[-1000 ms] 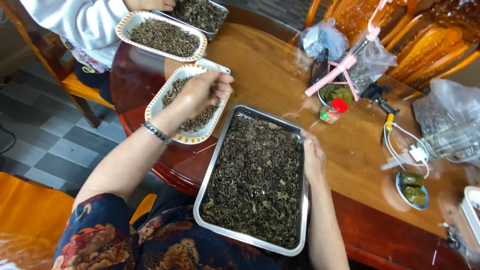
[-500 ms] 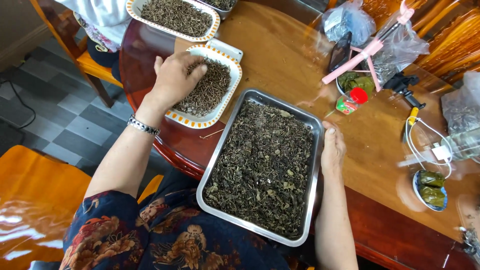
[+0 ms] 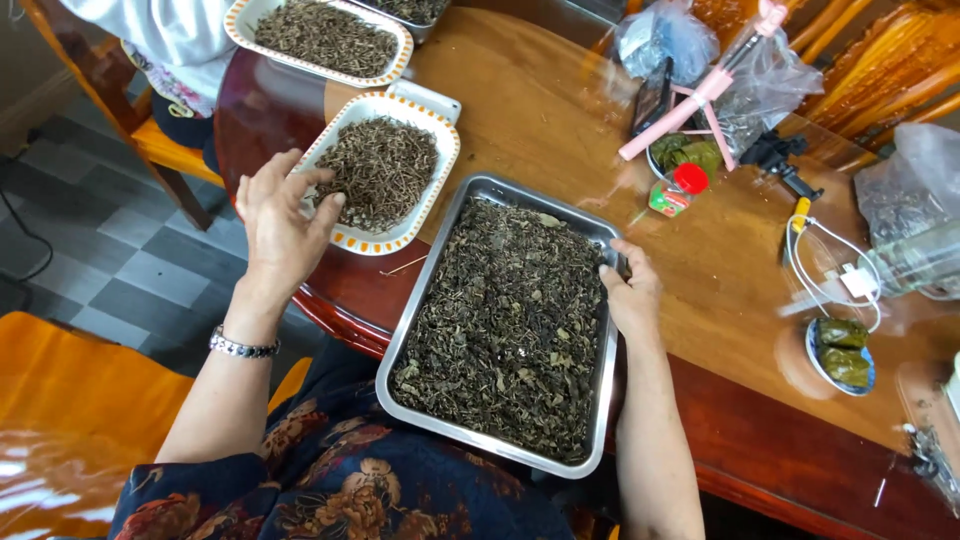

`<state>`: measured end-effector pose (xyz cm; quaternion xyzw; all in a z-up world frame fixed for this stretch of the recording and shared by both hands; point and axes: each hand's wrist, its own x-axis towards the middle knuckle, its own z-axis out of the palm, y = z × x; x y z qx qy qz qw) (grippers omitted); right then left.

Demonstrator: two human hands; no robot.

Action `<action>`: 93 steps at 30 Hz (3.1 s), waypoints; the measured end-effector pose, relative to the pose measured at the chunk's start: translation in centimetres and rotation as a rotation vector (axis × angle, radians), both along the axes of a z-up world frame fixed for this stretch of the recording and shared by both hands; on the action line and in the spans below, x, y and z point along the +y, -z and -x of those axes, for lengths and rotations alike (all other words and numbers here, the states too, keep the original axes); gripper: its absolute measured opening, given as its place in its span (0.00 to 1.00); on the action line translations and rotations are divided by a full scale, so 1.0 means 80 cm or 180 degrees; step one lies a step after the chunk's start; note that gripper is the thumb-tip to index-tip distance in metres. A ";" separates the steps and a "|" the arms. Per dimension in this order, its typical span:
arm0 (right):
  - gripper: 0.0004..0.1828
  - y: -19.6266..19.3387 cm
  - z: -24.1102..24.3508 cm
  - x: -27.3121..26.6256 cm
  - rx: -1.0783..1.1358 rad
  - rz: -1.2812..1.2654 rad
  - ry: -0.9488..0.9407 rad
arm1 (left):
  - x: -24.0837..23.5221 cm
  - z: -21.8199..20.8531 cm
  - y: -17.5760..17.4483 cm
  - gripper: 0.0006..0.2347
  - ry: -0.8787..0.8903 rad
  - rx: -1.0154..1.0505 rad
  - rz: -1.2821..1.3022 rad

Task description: The person sits at a table and uses both hands to sort through a large metal tray filled with dried dark leaves. They pick up small handfuls, separate the leaves, and transfer portions into a white rectangular dish with an orange patterned rim. The process is repetitive, focusing on separating the material by hand.

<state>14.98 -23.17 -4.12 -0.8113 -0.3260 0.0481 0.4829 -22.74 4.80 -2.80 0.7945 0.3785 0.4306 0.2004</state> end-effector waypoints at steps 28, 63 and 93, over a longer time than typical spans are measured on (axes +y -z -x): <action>0.24 0.022 -0.044 -0.013 0.0376 -0.0937 0.0103 | -0.022 -0.014 0.014 0.29 0.0139 0.0141 0.0572; 0.13 0.033 -0.040 -0.006 0.0339 -0.0487 0.0788 | -0.149 -0.345 -0.016 0.09 0.2247 0.2391 -0.1272; 0.06 0.015 -0.023 -0.028 -0.1004 -0.0179 0.0578 | -0.080 -0.276 0.018 0.08 0.1796 0.1807 -0.0875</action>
